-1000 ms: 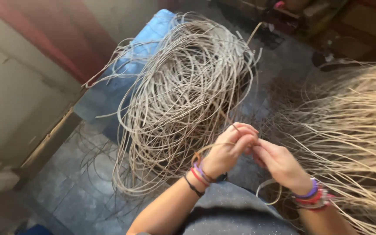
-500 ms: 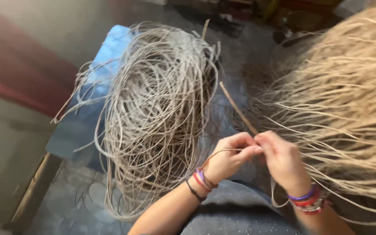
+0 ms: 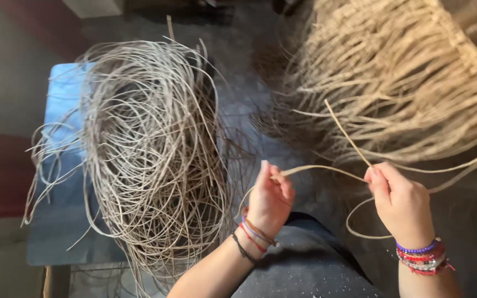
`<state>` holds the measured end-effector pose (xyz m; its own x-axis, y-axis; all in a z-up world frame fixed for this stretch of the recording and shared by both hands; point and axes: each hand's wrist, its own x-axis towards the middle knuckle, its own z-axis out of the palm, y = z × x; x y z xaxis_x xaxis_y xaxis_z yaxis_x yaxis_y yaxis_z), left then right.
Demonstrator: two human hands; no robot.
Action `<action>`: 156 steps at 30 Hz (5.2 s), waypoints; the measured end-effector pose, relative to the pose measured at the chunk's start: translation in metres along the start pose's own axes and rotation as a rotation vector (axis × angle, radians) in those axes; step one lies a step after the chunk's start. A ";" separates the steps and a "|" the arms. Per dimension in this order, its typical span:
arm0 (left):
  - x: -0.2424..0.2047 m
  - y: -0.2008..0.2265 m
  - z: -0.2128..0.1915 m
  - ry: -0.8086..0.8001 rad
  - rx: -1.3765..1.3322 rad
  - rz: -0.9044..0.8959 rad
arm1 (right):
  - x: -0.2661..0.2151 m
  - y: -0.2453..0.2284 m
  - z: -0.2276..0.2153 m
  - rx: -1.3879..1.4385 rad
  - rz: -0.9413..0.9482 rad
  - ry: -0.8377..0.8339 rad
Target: Tie individual fiber strands onto a circular frame to create a woven decoration
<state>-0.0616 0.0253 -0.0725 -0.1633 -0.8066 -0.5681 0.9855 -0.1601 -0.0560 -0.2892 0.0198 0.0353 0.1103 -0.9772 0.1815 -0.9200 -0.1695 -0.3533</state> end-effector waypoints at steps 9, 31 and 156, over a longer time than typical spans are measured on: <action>-0.031 -0.048 -0.002 -0.280 0.885 0.128 | -0.024 -0.055 -0.023 0.125 -0.065 -0.061; -0.083 -0.098 -0.114 -0.116 0.596 0.293 | -0.088 -0.031 0.093 0.329 -0.411 -0.825; -0.098 0.038 0.060 -0.970 2.366 0.443 | -0.130 -0.027 -0.009 0.382 0.149 -0.069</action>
<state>-0.0107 0.0641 0.0301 -0.6695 -0.7419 0.0363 -0.4857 0.4742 0.7343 -0.2825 0.1526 0.0295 0.0239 -0.9987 0.0451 -0.7239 -0.0484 -0.6882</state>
